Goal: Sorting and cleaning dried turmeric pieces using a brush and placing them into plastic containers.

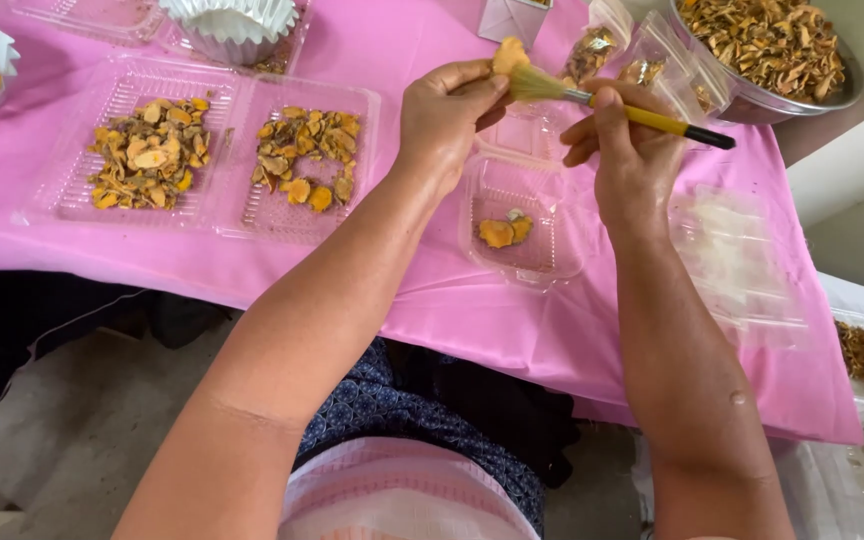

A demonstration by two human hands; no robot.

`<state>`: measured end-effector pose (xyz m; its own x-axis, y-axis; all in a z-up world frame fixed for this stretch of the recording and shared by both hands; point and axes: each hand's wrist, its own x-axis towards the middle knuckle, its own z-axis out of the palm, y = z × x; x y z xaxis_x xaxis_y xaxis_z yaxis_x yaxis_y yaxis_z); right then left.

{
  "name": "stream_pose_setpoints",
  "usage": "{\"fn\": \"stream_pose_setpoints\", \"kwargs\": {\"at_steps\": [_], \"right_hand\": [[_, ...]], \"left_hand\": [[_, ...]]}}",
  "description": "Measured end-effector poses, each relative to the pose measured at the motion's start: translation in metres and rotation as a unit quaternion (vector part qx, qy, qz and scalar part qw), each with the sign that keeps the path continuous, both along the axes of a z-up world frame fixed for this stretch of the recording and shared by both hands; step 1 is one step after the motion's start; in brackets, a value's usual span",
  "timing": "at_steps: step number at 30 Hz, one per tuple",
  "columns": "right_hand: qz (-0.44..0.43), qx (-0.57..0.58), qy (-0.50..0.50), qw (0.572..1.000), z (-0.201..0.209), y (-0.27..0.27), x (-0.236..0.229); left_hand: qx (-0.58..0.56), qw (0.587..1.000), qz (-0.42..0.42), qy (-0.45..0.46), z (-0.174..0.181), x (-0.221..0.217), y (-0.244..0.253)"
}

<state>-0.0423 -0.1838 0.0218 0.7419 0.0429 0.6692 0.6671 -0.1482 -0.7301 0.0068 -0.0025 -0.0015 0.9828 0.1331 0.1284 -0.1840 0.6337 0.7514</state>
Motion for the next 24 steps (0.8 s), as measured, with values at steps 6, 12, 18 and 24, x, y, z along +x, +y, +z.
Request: {"fn": "stream_pose_setpoints", "kwargs": {"at_steps": [6,12,18,24], "right_hand": [[0.072,0.01,-0.113,0.991,0.006,-0.003,-0.004],[-0.057,-0.058,-0.119,0.99,-0.012,-0.034,0.031],[-0.092,-0.021,-0.084,0.992,-0.006,-0.042,0.032],[-0.077,-0.063,-0.109,0.989,-0.009,-0.044,0.031]], "left_hand": [[-0.026,0.999,-0.016,0.042,0.004,-0.006,0.003],[0.05,0.999,-0.014,-0.017,0.004,-0.009,0.003],[0.47,0.822,-0.05,-0.318,0.023,-0.059,-0.009],[0.786,0.498,-0.042,-0.364,-0.017,-0.028,-0.037]]}}
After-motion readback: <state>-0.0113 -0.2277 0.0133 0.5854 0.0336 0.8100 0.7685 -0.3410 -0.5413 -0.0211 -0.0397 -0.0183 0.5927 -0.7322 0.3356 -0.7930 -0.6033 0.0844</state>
